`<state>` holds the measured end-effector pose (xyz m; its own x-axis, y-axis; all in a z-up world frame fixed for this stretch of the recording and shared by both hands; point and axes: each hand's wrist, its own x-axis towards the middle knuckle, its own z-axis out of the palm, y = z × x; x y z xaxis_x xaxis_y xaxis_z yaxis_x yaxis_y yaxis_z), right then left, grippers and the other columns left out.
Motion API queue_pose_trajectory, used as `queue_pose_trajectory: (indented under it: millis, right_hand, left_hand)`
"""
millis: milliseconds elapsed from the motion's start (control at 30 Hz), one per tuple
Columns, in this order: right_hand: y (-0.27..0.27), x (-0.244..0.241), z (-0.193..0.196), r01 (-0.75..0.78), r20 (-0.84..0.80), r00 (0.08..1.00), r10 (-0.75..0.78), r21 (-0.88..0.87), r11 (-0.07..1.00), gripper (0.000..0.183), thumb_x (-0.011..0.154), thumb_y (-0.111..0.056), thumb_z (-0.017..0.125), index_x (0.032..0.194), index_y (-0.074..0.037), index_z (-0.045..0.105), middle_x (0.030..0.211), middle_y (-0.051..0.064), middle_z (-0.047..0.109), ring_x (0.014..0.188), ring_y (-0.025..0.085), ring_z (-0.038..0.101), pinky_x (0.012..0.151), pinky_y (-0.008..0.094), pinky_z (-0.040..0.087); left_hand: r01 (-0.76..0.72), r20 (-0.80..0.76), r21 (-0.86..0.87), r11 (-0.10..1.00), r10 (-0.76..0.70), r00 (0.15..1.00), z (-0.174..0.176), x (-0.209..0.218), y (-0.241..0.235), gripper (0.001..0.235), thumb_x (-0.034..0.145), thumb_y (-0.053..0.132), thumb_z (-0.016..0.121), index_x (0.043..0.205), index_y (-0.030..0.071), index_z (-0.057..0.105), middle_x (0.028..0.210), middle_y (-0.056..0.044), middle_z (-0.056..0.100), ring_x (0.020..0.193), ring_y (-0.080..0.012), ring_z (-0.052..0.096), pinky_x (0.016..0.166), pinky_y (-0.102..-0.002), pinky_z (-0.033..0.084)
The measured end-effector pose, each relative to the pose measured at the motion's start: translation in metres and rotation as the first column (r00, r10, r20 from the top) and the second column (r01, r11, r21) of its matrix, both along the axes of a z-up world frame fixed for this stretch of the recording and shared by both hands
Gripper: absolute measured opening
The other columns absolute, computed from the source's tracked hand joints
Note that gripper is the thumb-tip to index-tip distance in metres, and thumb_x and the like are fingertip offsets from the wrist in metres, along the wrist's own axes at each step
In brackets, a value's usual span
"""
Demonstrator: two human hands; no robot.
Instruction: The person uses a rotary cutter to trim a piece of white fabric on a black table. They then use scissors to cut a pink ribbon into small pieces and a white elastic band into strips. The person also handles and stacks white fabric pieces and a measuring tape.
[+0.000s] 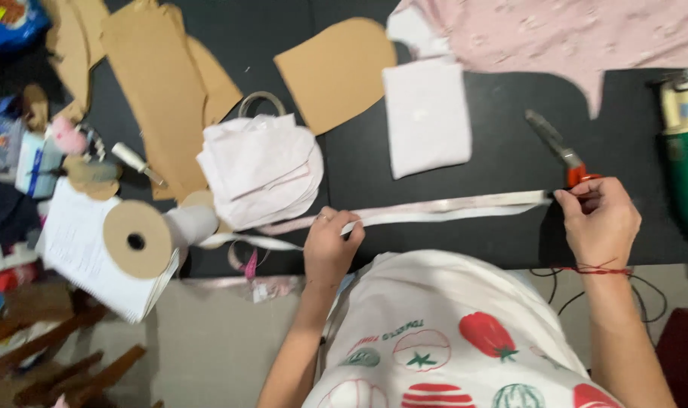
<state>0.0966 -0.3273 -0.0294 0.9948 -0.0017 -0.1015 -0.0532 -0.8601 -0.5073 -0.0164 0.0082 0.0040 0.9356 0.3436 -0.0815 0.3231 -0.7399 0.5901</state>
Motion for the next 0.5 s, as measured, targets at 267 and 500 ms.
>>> queue_pose_trajectory:
  millis: [267, 500]
  right_hand:
    - [-0.024, 0.034, 0.026, -0.166, -0.291, 0.949, 0.124, -0.123, 0.978, 0.044, 0.064, -0.011, 0.073, 0.104, -0.007, 0.053, 0.081, 0.008, 0.059, 0.074, 0.022, 0.056, 0.065, 0.035, 0.044]
    - [0.019, 0.029, 0.067, 0.337, -0.686, 0.698, 0.206, 0.569, 0.750, 0.037, 0.078, 0.004, 0.048, 0.115, 0.005, 0.045, 0.087, 0.025, 0.066, 0.063, 0.027, 0.061, 0.043, 0.025, 0.038]
  left_hand:
    - [-0.064, -0.363, -0.341, 0.938, -0.069, 0.929, 0.032, 0.033, -0.011, 0.022, 0.074, 0.028, 0.054, 0.085, 0.014, 0.066, 0.075, 0.002, 0.057, 0.074, -0.0137, 0.056, 0.063, -0.027, 0.041]
    - [-0.134, -0.158, -0.631, 0.764, 0.043, 0.987, 0.040, 0.071, -0.031, 0.016, 0.078, 0.023, 0.058, 0.085, 0.012, 0.067, 0.081, 0.002, 0.059, 0.082, -0.0082, 0.052, 0.072, -0.020, 0.038]
